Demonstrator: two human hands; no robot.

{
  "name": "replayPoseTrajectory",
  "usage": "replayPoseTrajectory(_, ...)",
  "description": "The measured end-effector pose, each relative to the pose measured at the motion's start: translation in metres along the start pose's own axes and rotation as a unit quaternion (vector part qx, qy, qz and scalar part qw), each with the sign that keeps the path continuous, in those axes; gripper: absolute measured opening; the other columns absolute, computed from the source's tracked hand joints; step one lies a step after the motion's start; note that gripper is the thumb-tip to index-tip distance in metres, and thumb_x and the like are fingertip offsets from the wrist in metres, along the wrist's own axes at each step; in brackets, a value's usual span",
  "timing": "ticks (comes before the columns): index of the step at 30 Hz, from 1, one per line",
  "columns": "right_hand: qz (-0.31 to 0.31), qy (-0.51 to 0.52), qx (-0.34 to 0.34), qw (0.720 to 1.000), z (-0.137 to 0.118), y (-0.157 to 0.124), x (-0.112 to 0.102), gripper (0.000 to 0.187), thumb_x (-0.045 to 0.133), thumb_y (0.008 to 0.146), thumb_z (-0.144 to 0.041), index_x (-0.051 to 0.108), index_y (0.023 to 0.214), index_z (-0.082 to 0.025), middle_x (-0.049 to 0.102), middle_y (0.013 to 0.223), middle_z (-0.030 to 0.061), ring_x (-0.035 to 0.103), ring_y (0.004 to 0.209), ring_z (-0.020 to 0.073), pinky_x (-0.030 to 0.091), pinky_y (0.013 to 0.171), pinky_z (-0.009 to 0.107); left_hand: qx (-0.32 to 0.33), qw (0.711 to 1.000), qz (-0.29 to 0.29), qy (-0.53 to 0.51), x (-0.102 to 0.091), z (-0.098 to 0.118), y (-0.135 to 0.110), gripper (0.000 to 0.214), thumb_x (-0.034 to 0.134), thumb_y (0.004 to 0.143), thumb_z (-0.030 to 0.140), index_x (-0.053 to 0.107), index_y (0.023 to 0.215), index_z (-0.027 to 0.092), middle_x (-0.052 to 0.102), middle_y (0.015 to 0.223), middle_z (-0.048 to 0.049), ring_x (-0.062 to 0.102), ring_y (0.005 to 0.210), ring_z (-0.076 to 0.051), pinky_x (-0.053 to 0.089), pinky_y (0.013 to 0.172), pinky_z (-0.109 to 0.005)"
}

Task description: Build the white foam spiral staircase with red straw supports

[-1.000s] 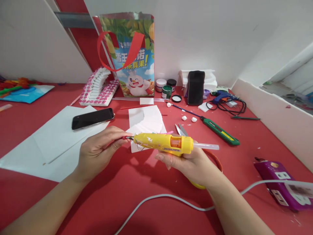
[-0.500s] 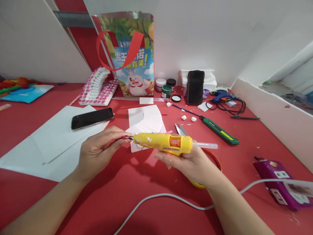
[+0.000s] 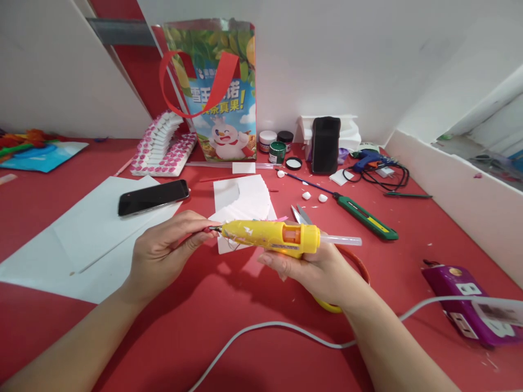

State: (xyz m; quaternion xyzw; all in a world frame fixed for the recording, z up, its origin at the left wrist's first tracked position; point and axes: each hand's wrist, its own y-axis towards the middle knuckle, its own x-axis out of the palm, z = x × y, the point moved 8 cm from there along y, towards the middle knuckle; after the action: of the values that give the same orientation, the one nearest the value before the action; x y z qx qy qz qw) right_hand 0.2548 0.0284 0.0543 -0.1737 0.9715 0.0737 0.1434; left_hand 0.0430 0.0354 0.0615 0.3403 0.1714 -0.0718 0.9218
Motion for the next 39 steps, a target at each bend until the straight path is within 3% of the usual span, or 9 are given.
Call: replayPoseTrajectory(39, 0.009, 0.016, 0.015, 1.0, 0.0046, -0.0015, -0.0008, 0.031, 0.074, 0.087, -0.045, 0.065, 0.074, -0.018, 0.059, 0.061, -0.0007, 0.055, 0.05, 0.0104, 0.052, 0.047, 0.022, 0.004, 1.0, 0.0, 0.014, 0.0006, 0.0011, -0.0005, 0.017, 0.068, 0.091, 0.006, 0.074, 0.1, 0.019, 0.074, 0.091, -0.0034, 0.069, 0.081, -0.012, 0.054, 0.077, -0.022)
